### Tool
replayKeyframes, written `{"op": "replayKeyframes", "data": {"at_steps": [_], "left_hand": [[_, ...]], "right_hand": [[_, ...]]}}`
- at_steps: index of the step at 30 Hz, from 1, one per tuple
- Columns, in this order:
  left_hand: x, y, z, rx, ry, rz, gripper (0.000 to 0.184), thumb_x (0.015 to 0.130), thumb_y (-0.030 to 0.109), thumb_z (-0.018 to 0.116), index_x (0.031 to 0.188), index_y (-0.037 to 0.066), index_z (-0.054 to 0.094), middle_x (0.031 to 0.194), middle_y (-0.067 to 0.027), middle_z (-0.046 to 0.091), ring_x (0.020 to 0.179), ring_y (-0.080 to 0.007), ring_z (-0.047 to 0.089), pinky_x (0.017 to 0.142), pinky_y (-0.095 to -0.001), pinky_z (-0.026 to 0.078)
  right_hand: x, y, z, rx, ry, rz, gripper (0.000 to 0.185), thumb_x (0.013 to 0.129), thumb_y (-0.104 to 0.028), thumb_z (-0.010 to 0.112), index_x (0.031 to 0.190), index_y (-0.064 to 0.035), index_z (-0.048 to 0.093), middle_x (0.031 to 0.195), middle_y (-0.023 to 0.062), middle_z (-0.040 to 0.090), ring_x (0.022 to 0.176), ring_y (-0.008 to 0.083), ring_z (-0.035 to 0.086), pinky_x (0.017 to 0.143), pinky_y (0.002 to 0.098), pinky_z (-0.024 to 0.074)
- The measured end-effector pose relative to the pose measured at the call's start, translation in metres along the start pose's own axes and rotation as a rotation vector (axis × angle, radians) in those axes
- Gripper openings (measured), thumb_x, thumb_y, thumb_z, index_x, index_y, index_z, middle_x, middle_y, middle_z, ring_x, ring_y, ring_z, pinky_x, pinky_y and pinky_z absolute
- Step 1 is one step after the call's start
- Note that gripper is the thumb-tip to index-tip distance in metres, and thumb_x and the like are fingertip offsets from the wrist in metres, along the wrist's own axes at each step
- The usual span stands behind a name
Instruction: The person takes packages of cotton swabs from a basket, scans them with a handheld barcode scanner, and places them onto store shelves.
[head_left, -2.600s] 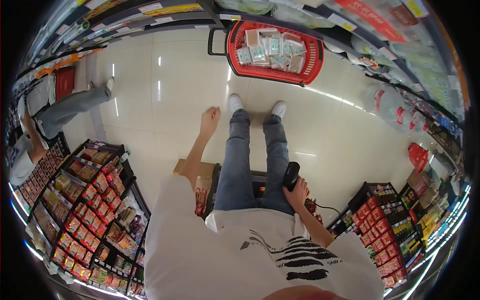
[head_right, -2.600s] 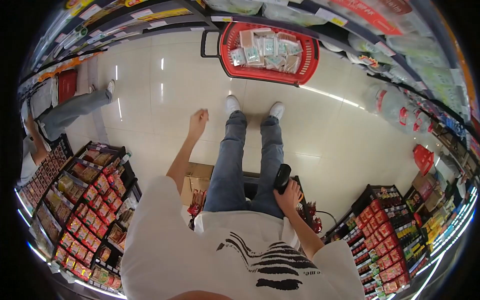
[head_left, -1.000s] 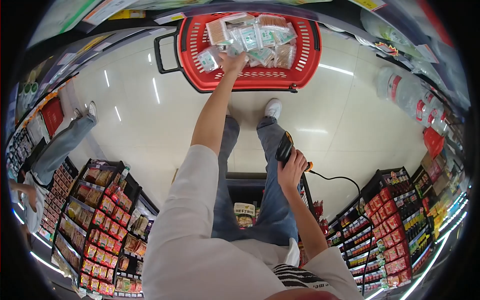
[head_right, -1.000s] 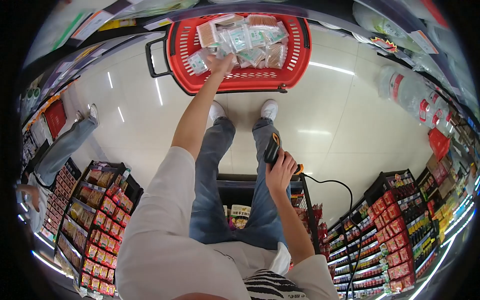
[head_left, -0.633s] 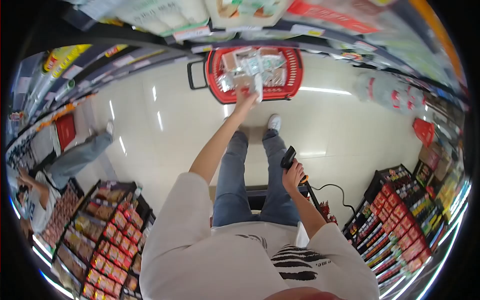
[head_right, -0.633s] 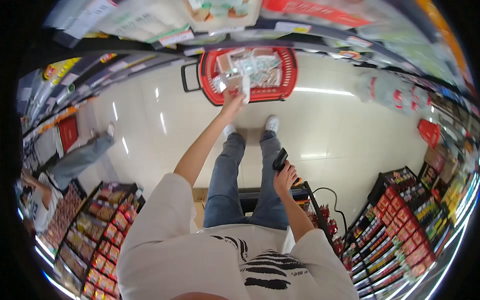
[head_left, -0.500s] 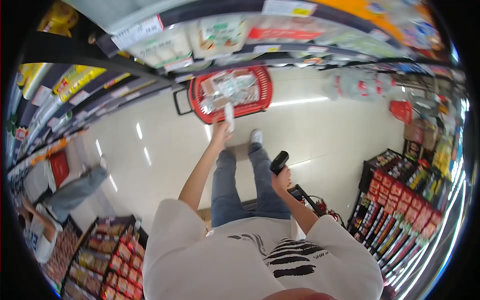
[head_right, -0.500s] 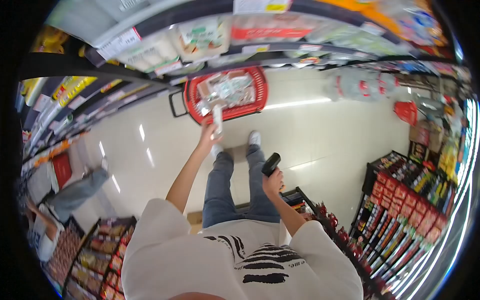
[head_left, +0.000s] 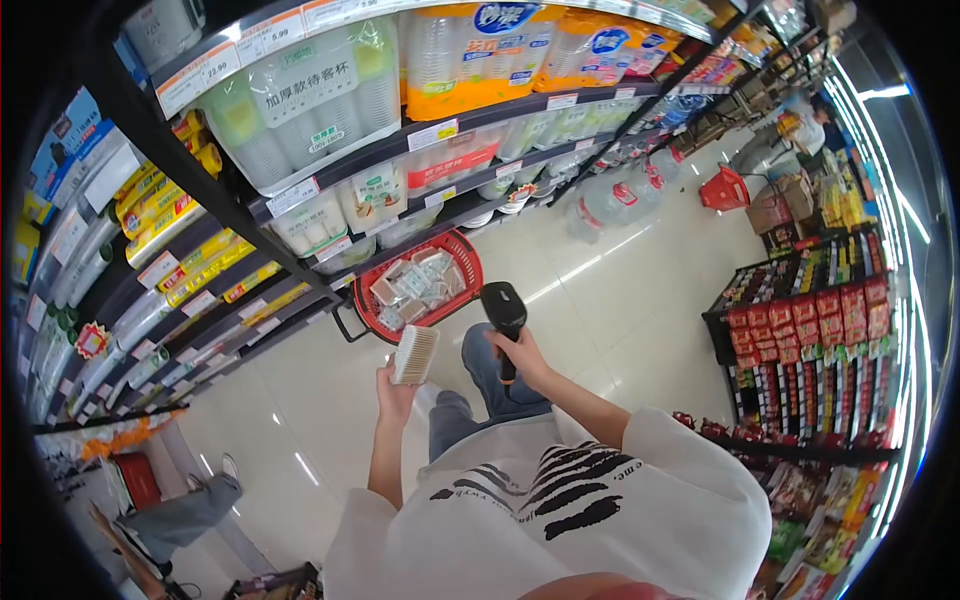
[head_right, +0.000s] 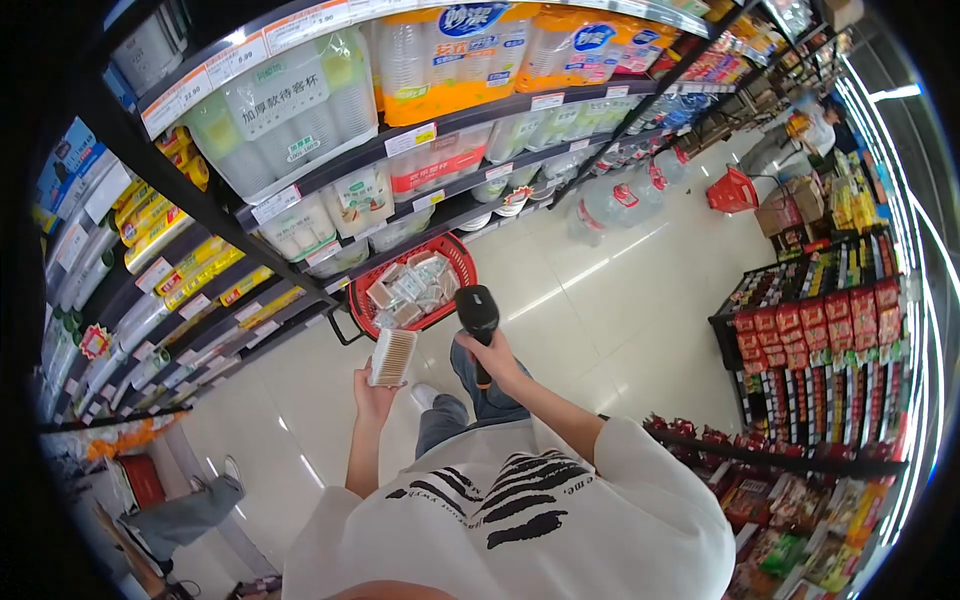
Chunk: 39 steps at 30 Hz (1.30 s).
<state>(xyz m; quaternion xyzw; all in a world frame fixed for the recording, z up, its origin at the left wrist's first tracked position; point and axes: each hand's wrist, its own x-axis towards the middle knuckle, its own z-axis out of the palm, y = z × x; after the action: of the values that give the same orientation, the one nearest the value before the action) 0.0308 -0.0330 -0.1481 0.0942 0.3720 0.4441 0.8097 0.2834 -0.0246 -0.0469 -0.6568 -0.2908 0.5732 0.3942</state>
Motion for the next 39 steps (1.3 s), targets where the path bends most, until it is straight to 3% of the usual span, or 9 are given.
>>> {"op": "replayKeyframes", "data": {"at_steps": [6, 8, 12, 14, 16, 18, 23, 35, 39], "left_hand": [[-0.032, 0.025, 0.045, -0.055, -0.202, 0.045, 0.058, 0.080, 0.038, 0.039, 0.132, 0.010, 0.040, 0.128, -0.0091, 0.049, 0.116, -0.0254, 0.047, 0.090, -0.0472, 0.040], [-0.038, 0.038, 0.064, -0.052, -0.210, 0.064, 0.056, 0.086, 0.041, 0.038, 0.131, 0.008, 0.040, 0.127, -0.0095, 0.050, 0.116, -0.0255, 0.047, 0.090, -0.0472, 0.040], [-0.054, 0.046, 0.070, 0.129, -0.151, 0.229, 0.052, 0.093, 0.042, 0.043, 0.129, 0.006, 0.042, 0.125, -0.0096, 0.051, 0.113, -0.0231, 0.050, 0.093, -0.0390, 0.040], [-0.059, 0.042, 0.065, 0.544, -0.113, 0.490, 0.042, 0.092, 0.029, 0.045, 0.122, 0.000, 0.049, 0.125, -0.0097, 0.049, 0.118, -0.0209, 0.045, 0.101, -0.0323, 0.031], [-0.084, 0.060, 0.095, 0.739, -0.088, 0.633, 0.032, 0.090, 0.015, 0.050, 0.119, 0.000, 0.052, 0.121, -0.0096, 0.052, 0.116, -0.0197, 0.046, 0.097, -0.0308, 0.034], [-0.089, 0.064, 0.095, 0.674, -0.097, 0.601, 0.033, 0.086, 0.009, 0.054, 0.118, 0.002, 0.052, 0.121, -0.0091, 0.053, 0.114, -0.0182, 0.047, 0.094, -0.0314, 0.037], [-0.094, 0.080, 0.091, 0.768, 0.040, 0.667, 0.039, 0.079, 0.007, 0.063, 0.116, 0.003, 0.053, 0.118, -0.0087, 0.055, 0.110, -0.0182, 0.050, 0.092, -0.0322, 0.038], [-0.073, 0.080, 0.117, 0.833, 0.155, 0.797, 0.050, 0.071, 0.007, 0.070, 0.117, 0.004, 0.050, 0.117, -0.0096, 0.055, 0.111, -0.0213, 0.050, 0.097, -0.0351, 0.036], [-0.059, 0.084, 0.139, 1.047, 0.250, 0.841, 0.054, 0.070, 0.008, 0.071, 0.120, 0.004, 0.050, 0.119, -0.0090, 0.054, 0.113, -0.0206, 0.048, 0.098, -0.0365, 0.035]], "right_hand": [[-0.043, -0.056, 0.048, -0.033, -0.054, -0.094, 0.036, 0.080, -0.028, 0.071, 0.106, -0.0069, 0.058, 0.083, -0.0019, 0.058, 0.065, 0.0073, 0.051, 0.057, 0.0231, 0.0420], [-0.042, -0.069, 0.054, -0.068, -0.127, -0.170, 0.053, 0.077, -0.033, 0.074, 0.115, -0.0071, 0.047, 0.098, 0.0015, 0.058, 0.077, 0.0087, 0.054, 0.057, 0.0244, 0.0464], [-0.060, -0.097, 0.072, -0.022, -0.229, -0.162, 0.063, 0.075, -0.033, 0.076, 0.121, -0.0067, 0.043, 0.097, 0.0015, 0.057, 0.079, 0.0088, 0.054, 0.060, 0.0230, 0.0467], [-0.058, -0.098, 0.080, -0.016, -0.241, -0.228, 0.059, 0.073, -0.030, 0.078, 0.118, -0.0052, 0.047, 0.096, 0.0018, 0.057, 0.080, 0.0082, 0.053, 0.061, 0.0219, 0.0462], [-0.059, -0.101, 0.087, 0.044, -0.295, -0.384, 0.051, 0.072, -0.026, 0.079, 0.110, -0.0047, 0.053, 0.088, 0.0004, 0.057, 0.074, 0.0064, 0.052, 0.058, 0.0206, 0.0442], [-0.052, -0.098, 0.089, 0.049, -0.337, -0.332, 0.042, 0.071, -0.023, 0.080, 0.101, -0.0054, 0.056, 0.075, -0.0032, 0.055, 0.062, 0.0043, 0.049, 0.052, 0.0204, 0.0408], [-0.041, -0.099, 0.089, -0.068, -0.410, -0.100, 0.059, 0.067, -0.024, 0.082, 0.112, -0.0056, 0.048, 0.084, 0.0002, 0.055, 0.067, 0.0079, 0.053, 0.055, 0.0227, 0.0449], [0.011, -0.102, 0.066, -0.115, -0.571, -0.009, 0.044, 0.070, -0.013, 0.077, 0.105, -0.0024, 0.051, 0.080, 0.0027, 0.054, 0.063, 0.0111, 0.053, 0.056, 0.0246, 0.0435], [0.045, -0.110, 0.058, -0.136, -0.698, -0.002, 0.054, 0.067, -0.018, 0.081, 0.111, -0.0041, 0.051, 0.087, 0.0013, 0.054, 0.072, 0.0107, 0.054, 0.058, 0.0243, 0.0451]]}}
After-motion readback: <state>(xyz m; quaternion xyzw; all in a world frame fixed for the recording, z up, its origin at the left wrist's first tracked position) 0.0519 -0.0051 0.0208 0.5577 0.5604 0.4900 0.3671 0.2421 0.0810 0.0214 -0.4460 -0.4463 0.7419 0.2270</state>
